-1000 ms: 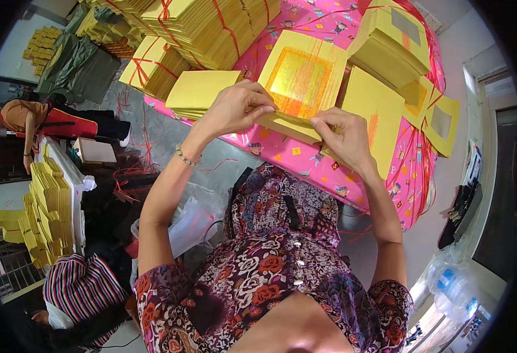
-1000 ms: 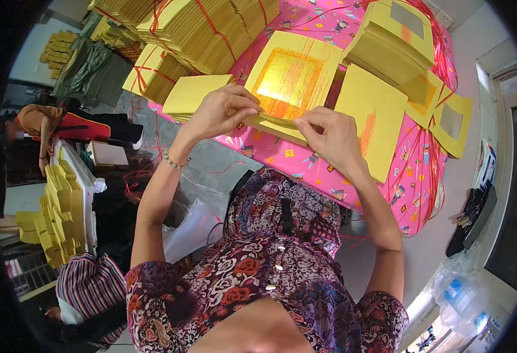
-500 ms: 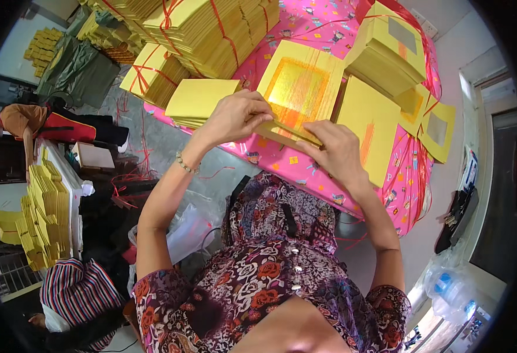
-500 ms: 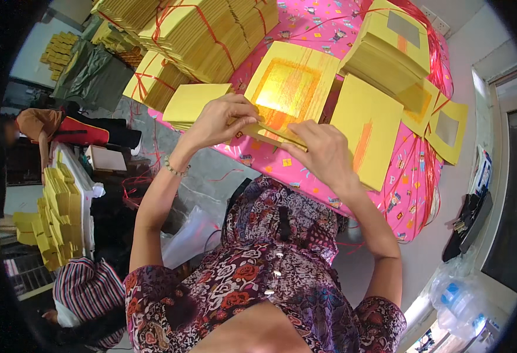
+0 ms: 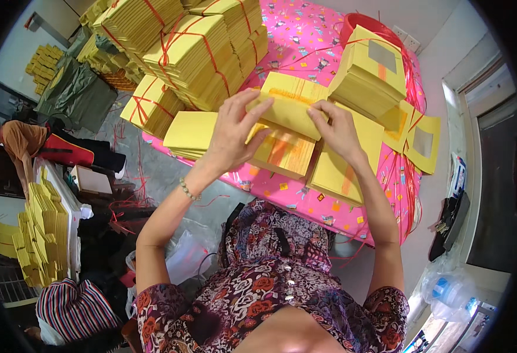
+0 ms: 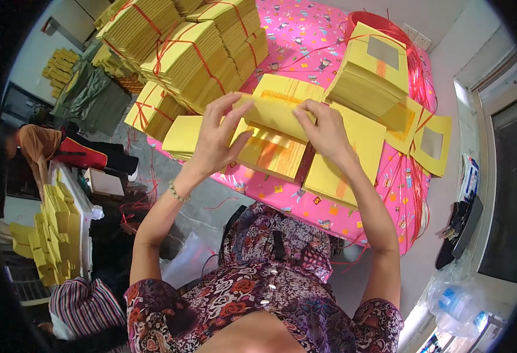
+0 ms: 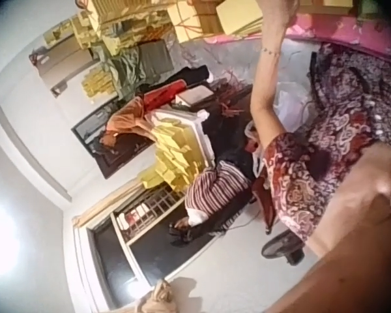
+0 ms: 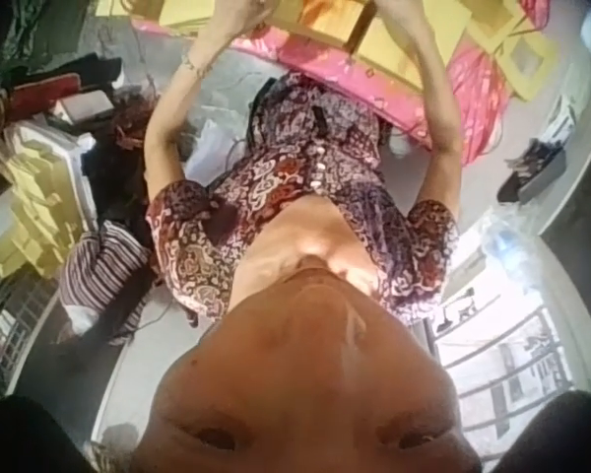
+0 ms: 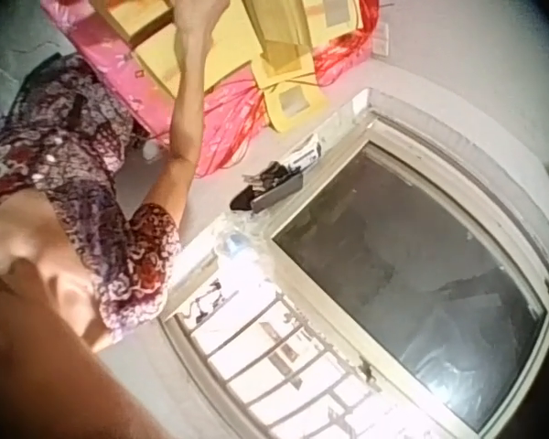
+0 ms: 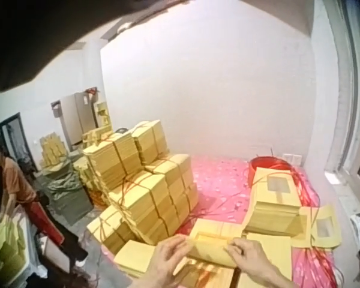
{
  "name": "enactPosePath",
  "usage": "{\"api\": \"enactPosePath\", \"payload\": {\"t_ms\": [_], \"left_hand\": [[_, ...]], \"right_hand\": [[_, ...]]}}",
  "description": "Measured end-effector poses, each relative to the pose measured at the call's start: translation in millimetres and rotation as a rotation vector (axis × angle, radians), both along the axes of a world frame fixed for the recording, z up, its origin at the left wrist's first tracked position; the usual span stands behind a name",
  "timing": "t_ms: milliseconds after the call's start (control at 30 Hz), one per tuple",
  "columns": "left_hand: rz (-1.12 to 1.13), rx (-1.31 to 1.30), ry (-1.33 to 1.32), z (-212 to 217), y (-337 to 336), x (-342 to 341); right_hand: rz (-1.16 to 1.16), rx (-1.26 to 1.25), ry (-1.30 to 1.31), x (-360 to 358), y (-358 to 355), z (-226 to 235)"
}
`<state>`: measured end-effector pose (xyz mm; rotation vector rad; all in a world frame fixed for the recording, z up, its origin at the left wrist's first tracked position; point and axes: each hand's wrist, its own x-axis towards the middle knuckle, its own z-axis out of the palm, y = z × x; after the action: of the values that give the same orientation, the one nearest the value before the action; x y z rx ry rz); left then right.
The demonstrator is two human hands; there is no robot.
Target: Folding and stacking individual sheets of yellow joss paper on a table.
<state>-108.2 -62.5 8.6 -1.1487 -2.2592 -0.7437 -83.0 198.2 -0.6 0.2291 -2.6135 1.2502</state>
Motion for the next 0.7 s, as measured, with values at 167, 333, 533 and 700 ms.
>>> {"api": "enactPosePath", "payload": {"t_ms": [167, 333, 533, 700], "left_hand": [[-0.083, -0.102, -0.033, -12, 29, -7], [-0.074, -0.241, -0.055, -29, 50, -26], [-0.011, -0.358, -0.026, -47, 59, -43], [-0.011, -0.366, -0.045, -52, 61, -45]], "right_hand": [[-0.081, 0.103, -0.033, -52, 32, -12], [-0.091, 0.167, -0.061, -90, 42, -24], [-0.100, 0.404, -0.098, -114, 44, -22], [-0.121, 0.429, -0.052, -128, 40, -22]]}}
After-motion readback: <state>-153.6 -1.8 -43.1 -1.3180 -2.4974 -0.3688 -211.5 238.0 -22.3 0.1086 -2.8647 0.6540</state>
